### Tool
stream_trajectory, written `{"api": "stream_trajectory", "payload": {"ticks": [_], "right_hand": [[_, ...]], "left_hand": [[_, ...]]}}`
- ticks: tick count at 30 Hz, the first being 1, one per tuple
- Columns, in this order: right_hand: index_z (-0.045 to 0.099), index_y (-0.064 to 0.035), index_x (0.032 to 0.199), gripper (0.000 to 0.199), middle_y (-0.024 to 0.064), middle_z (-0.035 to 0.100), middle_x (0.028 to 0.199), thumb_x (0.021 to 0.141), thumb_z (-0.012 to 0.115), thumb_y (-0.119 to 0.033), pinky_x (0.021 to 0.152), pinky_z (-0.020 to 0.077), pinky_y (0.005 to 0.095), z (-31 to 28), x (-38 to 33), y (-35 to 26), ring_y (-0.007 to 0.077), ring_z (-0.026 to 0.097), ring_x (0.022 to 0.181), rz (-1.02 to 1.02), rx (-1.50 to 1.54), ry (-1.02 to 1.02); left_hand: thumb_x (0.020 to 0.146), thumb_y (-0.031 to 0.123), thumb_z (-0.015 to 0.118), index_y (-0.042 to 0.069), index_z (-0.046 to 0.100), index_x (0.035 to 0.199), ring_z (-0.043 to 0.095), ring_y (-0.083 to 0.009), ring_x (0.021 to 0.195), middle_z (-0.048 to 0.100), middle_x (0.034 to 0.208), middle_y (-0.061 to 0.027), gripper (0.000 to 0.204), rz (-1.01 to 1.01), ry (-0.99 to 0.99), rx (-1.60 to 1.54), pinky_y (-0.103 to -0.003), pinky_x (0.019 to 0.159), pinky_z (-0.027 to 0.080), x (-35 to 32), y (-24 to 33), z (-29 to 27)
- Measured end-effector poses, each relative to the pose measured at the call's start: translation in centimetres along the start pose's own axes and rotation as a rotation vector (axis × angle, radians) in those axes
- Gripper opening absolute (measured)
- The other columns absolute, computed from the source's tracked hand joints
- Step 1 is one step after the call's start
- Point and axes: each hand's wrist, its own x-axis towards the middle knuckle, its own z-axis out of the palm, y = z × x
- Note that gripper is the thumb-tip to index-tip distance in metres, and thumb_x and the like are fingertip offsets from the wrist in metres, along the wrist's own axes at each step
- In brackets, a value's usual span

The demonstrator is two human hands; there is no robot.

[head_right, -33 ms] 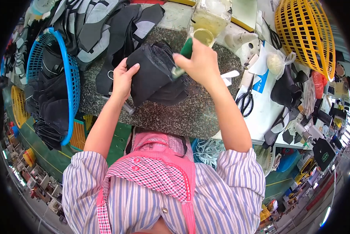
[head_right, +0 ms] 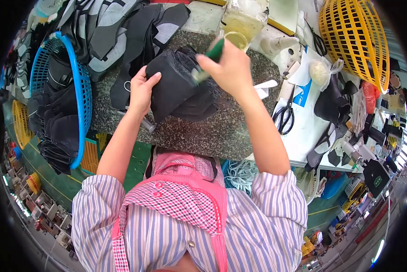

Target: Applying adhesive to black shoe components using a brush at a workbench.

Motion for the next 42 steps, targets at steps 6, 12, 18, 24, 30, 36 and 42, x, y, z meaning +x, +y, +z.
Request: {"api": "stream_trajectory", "payload": {"ticks": [6, 12, 18, 24, 30, 36, 42], "right_hand": [[0.047, -0.0057, 0.070, 0.024, 0.0036, 0.054, 0.061, 0.067, 0.065, -0.021, 0.051, 0.0408, 0.0246, 1.8, -2.7, 2.4, 0.0103, 0.051, 0.055, 0.004, 0.144, 0.112], [0.052, -0.0050, 0.074, 0.013, 0.0001, 0.051, 0.058, 0.072, 0.063, -0.010, 0.046, 0.0367, 0.0178, -3.4, -0.7, 4.9, 0.0066, 0.048, 0.054, -0.025, 0.481, 0.509], [0.056, -0.0013, 0.070, 0.019, 0.0045, 0.058, 0.065, 0.078, 0.059, -0.018, 0.039, 0.0365, 0.0192, -6.7, 0.7, 7.3, 0.0078, 0.047, 0.044, 0.064, 0.477, 0.315], [0.055, -0.0012, 0.073, 0.020, 0.0048, 0.058, 0.062, 0.075, 0.062, -0.020, 0.037, 0.0369, 0.0194, -4.4, -1.3, 6.3, 0.0080, 0.049, 0.044, 0.256, 0.447, 0.214], [0.048, -0.0030, 0.081, 0.018, 0.0020, 0.057, 0.074, 0.074, 0.062, -0.012, 0.056, 0.0412, 0.0178, 1.9, 1.0, 1.6, 0.0051, 0.050, 0.062, -0.098, 0.726, 0.064], [0.048, -0.0041, 0.073, 0.016, 0.0002, 0.052, 0.064, 0.072, 0.062, -0.012, 0.051, 0.0380, 0.0188, 0.9, -0.7, 3.5, 0.0058, 0.047, 0.057, 0.067, 0.524, 0.029], [0.049, -0.0041, 0.073, 0.014, -0.0012, 0.051, 0.059, 0.072, 0.062, -0.010, 0.045, 0.0344, 0.0185, -3.6, -2.2, 4.5, 0.0055, 0.046, 0.050, 0.099, 0.438, 0.163]], "left_hand": [[0.078, 0.001, 0.052, 0.000, 0.051, 0.095, 0.055, -0.0131, 0.077, 0.058, 0.089, -0.0069, 0.018, -0.052, -0.011, -0.182, -0.025, 0.070, 0.044, 0.6, 0.0, -0.8], [0.078, 0.002, 0.054, 0.002, 0.051, 0.098, 0.053, -0.0124, 0.085, 0.057, 0.094, -0.0045, 0.020, 0.175, -0.025, -0.232, -0.026, 0.077, 0.040, 0.0, 0.8, -0.5], [0.077, 0.000, 0.054, 0.002, 0.054, 0.099, 0.054, -0.0131, 0.084, 0.058, 0.094, -0.0062, 0.022, 0.308, 0.100, -0.104, -0.025, 0.077, 0.041, -0.6, 6.5, -3.0], [0.076, 0.000, 0.053, 0.000, 0.053, 0.100, 0.055, -0.0149, 0.085, 0.058, 0.095, -0.0075, 0.024, 0.219, 0.133, -0.068, -0.025, 0.077, 0.042, -1.3, 7.6, -8.1], [0.073, 0.010, 0.059, 0.003, 0.046, 0.113, 0.053, -0.0212, 0.088, 0.054, 0.101, -0.0130, 0.042, 0.310, 0.461, 1.037, -0.030, 0.079, 0.040, 0.5, 6.4, -9.0], [0.063, 0.019, 0.068, 0.003, 0.048, 0.109, 0.042, -0.0296, 0.096, 0.048, 0.102, -0.0124, 0.053, 0.829, 0.010, 1.186, -0.036, 0.084, 0.035, -1.9, 0.7, 0.1], [0.059, 0.014, 0.069, 0.001, 0.050, 0.099, 0.043, -0.0287, 0.086, 0.046, 0.090, -0.0108, 0.046, 0.739, 0.025, 1.191, -0.036, 0.074, 0.038, -1.6, 0.2, 1.2]]}}
